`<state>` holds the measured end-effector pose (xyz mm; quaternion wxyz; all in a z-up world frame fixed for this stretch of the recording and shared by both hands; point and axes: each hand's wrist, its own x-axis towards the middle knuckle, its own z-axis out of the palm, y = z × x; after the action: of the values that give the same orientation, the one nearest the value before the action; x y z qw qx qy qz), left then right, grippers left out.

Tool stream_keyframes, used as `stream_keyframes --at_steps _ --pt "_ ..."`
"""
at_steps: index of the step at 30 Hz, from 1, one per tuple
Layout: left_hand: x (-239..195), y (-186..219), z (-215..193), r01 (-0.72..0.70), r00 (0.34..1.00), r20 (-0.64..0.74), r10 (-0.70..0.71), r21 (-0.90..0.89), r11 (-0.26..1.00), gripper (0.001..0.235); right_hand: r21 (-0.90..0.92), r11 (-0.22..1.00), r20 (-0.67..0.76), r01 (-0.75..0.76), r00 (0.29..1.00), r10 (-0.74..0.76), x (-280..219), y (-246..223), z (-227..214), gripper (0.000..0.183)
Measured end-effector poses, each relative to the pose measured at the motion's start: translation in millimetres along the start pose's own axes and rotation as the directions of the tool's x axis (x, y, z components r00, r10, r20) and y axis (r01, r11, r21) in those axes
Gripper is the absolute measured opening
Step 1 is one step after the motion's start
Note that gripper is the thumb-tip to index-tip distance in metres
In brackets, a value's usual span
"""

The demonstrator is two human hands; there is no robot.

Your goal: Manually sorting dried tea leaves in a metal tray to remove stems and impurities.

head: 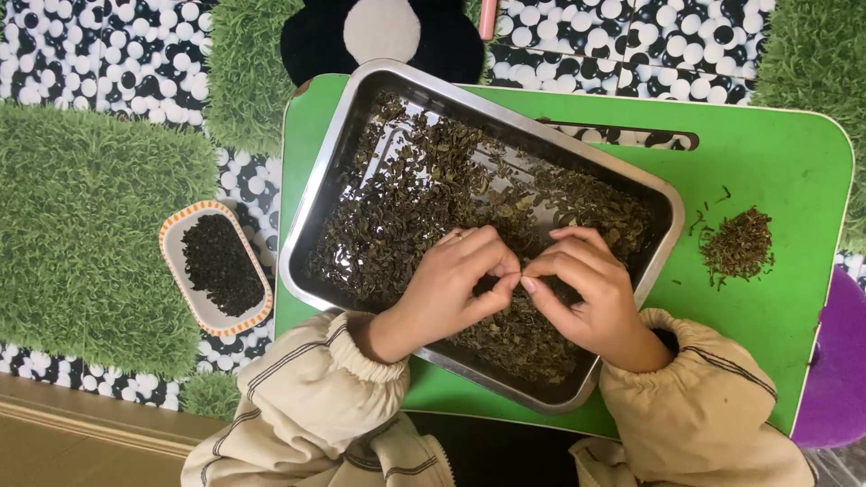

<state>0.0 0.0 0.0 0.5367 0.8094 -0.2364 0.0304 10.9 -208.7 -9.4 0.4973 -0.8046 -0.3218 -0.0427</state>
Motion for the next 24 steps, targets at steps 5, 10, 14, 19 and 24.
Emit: stream_keyframes --at_steps 5,10,14,19,24 --pt "-0.5 -0.4 0.8 -0.071 0.997 -0.015 0.072 0.046 0.996 0.008 0.148 0.987 0.037 -0.065 0.998 0.06 -1.4 6.9 -1.9 0.004" --pt "-1.7 -2.5 2.2 -0.1 0.995 -0.018 0.102 0.074 0.992 0.009 0.204 0.975 0.05 -0.089 0.996 0.08 -0.8 7.7 -2.2 0.004" --pt "-2.5 -3.3 3.4 -0.111 0.994 -0.011 0.112 0.078 0.991 0.009 0.231 0.968 0.058 -0.101 0.994 0.09 1.0 4.1 -3.4 0.005" --pt "-3.2 -4.3 3.6 -0.115 0.993 0.0 0.115 0.081 0.99 0.009 0.262 0.957 0.068 -0.128 0.991 0.114 3.9 1.4 -5.8 0.007" --pt "-5.5 -7.6 3.0 0.011 1.0 0.015 -0.011 0.011 1.0 0.01 0.247 0.959 0.045 -0.138 0.99 0.131 4.5 0.9 -8.0 0.01"
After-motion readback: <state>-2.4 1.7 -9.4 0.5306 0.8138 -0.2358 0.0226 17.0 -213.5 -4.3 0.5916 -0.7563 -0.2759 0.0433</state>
